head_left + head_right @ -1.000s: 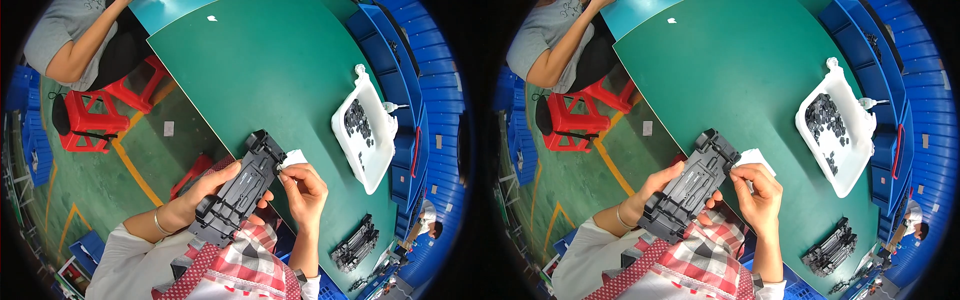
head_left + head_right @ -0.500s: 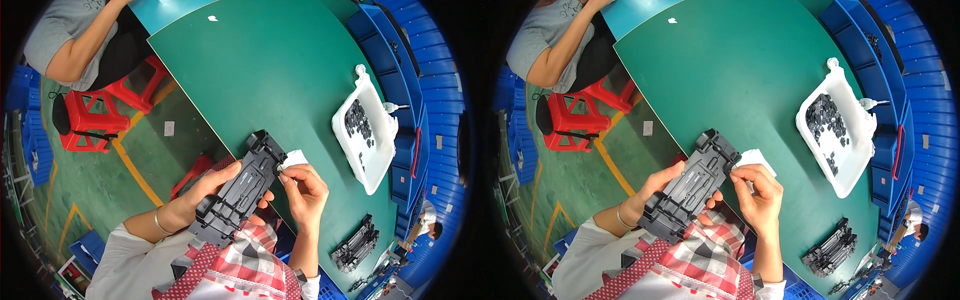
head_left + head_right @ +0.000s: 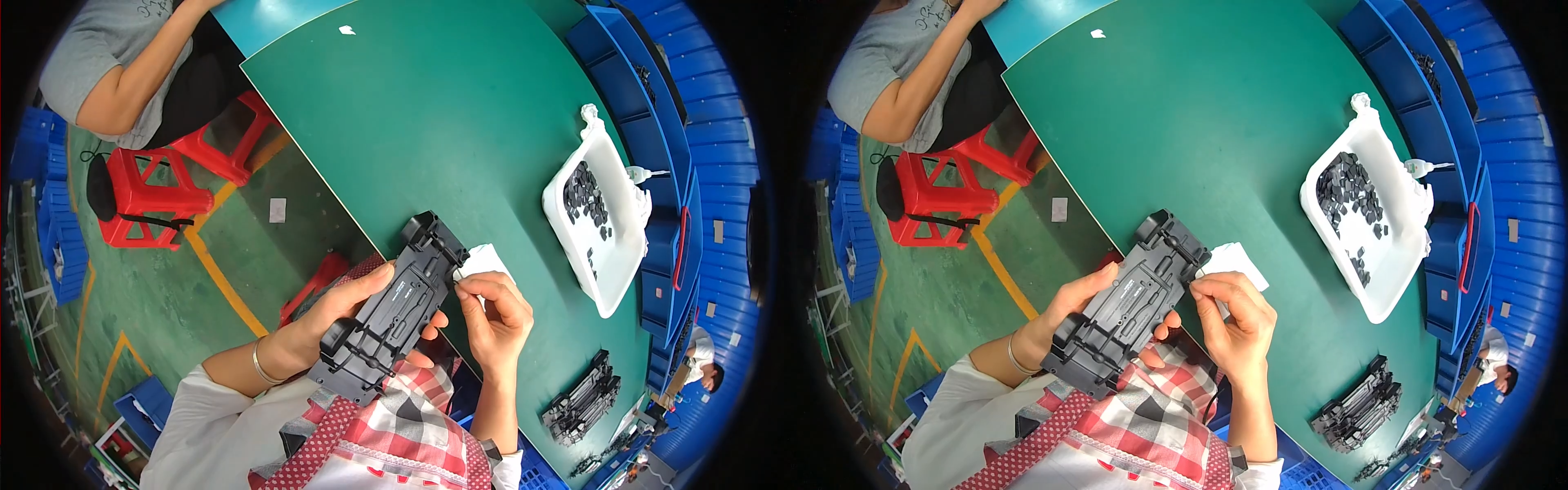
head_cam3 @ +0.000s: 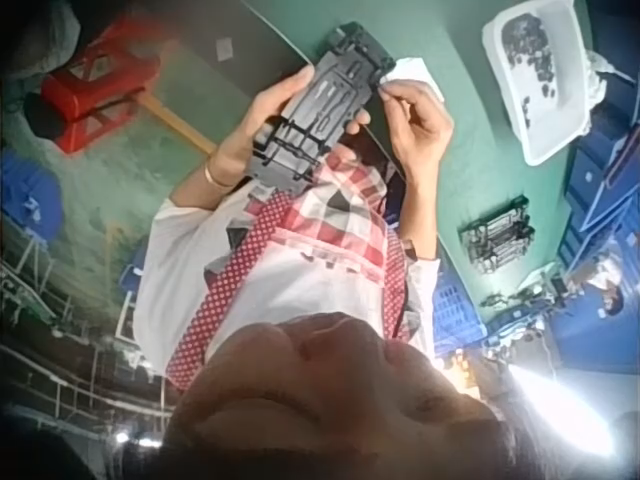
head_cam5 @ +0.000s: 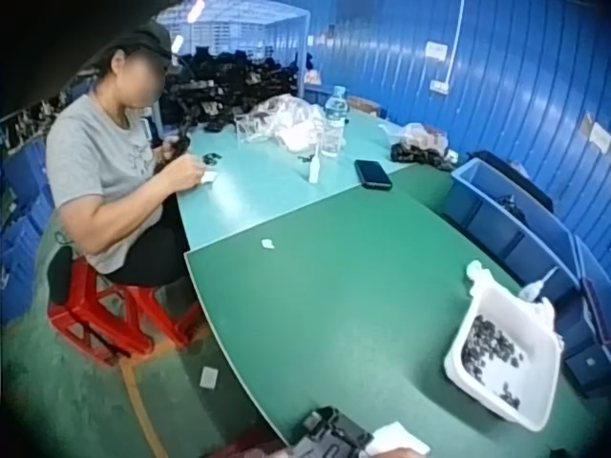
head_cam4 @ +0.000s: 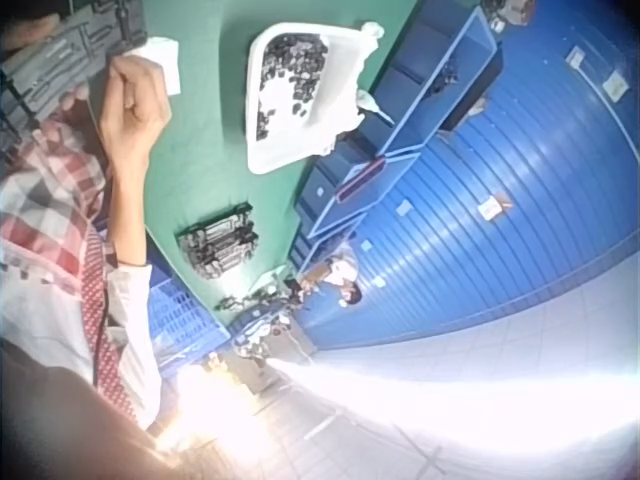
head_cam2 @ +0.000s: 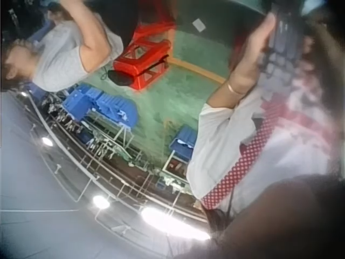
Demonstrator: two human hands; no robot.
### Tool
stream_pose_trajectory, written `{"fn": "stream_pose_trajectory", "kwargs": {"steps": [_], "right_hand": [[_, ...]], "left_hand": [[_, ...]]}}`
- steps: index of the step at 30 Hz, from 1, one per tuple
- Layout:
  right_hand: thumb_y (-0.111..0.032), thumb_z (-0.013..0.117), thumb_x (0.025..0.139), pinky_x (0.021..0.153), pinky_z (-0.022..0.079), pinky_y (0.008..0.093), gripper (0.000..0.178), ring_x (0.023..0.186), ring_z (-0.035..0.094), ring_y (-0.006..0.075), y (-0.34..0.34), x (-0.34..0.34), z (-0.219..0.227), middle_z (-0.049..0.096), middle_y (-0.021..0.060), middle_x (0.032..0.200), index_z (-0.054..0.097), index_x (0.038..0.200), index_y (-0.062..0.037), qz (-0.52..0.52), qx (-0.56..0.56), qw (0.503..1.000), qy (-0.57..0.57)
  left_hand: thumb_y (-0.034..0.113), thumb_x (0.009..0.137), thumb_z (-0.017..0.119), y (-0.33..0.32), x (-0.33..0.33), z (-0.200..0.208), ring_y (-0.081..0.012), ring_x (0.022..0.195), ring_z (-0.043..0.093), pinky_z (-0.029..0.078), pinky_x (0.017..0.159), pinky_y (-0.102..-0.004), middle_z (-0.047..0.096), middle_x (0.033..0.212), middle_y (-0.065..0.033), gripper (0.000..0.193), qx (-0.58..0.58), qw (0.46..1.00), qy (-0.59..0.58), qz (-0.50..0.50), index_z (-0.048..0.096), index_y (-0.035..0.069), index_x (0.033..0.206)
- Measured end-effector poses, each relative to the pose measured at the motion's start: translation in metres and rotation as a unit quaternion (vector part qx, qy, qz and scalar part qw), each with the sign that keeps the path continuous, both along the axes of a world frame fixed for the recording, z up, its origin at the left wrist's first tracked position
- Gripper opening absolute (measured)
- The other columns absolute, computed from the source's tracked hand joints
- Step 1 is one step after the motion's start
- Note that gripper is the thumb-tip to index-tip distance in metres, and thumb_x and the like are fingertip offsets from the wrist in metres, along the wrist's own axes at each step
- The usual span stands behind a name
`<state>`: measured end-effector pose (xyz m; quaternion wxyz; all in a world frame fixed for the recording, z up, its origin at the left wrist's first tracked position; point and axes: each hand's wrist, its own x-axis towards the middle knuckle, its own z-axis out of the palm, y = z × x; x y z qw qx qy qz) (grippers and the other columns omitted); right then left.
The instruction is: The worker is manually assembling plastic components onto toy car chassis on a factory production line.
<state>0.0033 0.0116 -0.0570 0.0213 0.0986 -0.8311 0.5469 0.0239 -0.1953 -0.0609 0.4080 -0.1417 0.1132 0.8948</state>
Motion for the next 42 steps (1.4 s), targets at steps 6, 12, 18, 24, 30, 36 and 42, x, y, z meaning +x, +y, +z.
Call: {"fn": "stream_pose_trajectory", "kwargs": {"steps": [6, 12, 18, 24, 30, 36, 42], "right_hand": [[0.011, 0.067, 0.075, 0.066, 0.05, 0.0257, 0.013, 0.075, 0.065, 0.0182, 0.0, 0.0, 0.0, 0.067, 0.0099, 0.084, 0.066, 0.084, 0.0007, 0.006, 0.005, 1.0, 0.006], [0.01, 0.066, 0.075, 0.064, 0.049, 0.0253, 0.016, 0.075, 0.064, 0.0166, 0.0, -0.001, 0.006, 0.067, 0.0087, 0.085, 0.07, 0.086, -0.0007, 0.002, 0.028, 0.999, -0.027], [0.011, 0.066, 0.074, 0.066, 0.051, 0.0265, 0.018, 0.075, 0.064, 0.0173, 0.003, -0.002, 0.008, 0.066, 0.0086, 0.085, 0.07, 0.087, -0.0011, 0.023, 0.033, 0.999, -0.025], [0.012, 0.066, 0.075, 0.064, 0.047, 0.0249, 0.017, 0.077, 0.061, 0.0156, -0.001, -0.001, 0.011, 0.065, 0.0096, 0.087, 0.069, 0.088, 0.0025, 0.03, 0.081, 0.996, 0.0], [0.0, 0.074, 0.07, 0.061, 0.047, 0.0294, 0.032, 0.067, 0.058, 0.0199, 0.002, 0.008, 0.006, 0.061, 0.0103, 0.081, 0.063, 0.101, 0.0004, 0.001, 0.053, 0.998, 0.029], [0.006, 0.069, 0.072, 0.057, 0.044, 0.0282, 0.019, 0.063, 0.055, 0.0193, -0.007, 0.008, 0.017, 0.059, 0.0105, 0.077, 0.059, 0.087, 0.0022, 0.016, 0.04, 0.987, 0.155], [0.012, 0.07, 0.068, 0.055, 0.047, 0.0327, 0.021, 0.062, 0.058, 0.0243, -0.012, 0.001, 0.023, 0.061, 0.011, 0.076, 0.061, 0.083, 0.0014, 0.027, 0.043, 0.981, 0.185]], "left_hand": [[0.045, 0.101, 0.031, 0.0, -0.001, 0.002, -0.0252, 0.106, 0.06, 0.056, 0.087, -0.045, 0.056, 0.118, -0.0203, 0.055, 0.002, 1.0, 0.002, -0.002, 0.039, 0.002, 0.135], [0.044, 0.102, 0.031, 0.001, 0.001, 0.002, -0.025, 0.106, 0.06, 0.056, 0.086, -0.0442, 0.057, 0.117, -0.0197, 0.054, 0.001, 1.0, -0.008, 0.0, 0.038, 0.003, 0.136], [0.042, 0.102, 0.031, 0.002, 0.001, 0.003, -0.0248, 0.107, 0.06, 0.055, 0.087, -0.0452, 0.057, 0.117, -0.0195, 0.051, 0.001, 1.0, 0.0, 0.001, 0.039, 0.005, 0.135], [0.04, 0.102, 0.031, -0.001, 0.0, 0.001, -0.0255, 0.107, 0.059, 0.055, 0.088, -0.0458, 0.056, 0.118, -0.0203, 0.048, -0.009, 1.0, 0.018, -0.005, 0.037, 0.005, 0.135], [0.041, 0.099, 0.042, -0.004, -0.005, 0.008, -0.0253, 0.106, 0.059, 0.056, 0.086, -0.045, 0.054, 0.117, -0.022, 0.056, -0.031, 0.994, 0.101, 0.005, 0.031, 0.002, 0.138], [0.044, 0.09, 0.058, -0.005, -0.007, 0.01, -0.0274, 0.105, 0.059, 0.055, 0.087, -0.0434, 0.054, 0.117, -0.0239, 0.073, -0.05, 0.985, 0.167, -0.003, 0.029, -0.004, 0.137], [0.044, 0.087, 0.062, -0.005, -0.007, 0.009, -0.0289, 0.106, 0.059, 0.054, 0.088, -0.0453, 0.053, 0.118, -0.0249, 0.076, -0.059, 0.982, 0.181, -0.013, 0.031, -0.005, 0.136]]}}
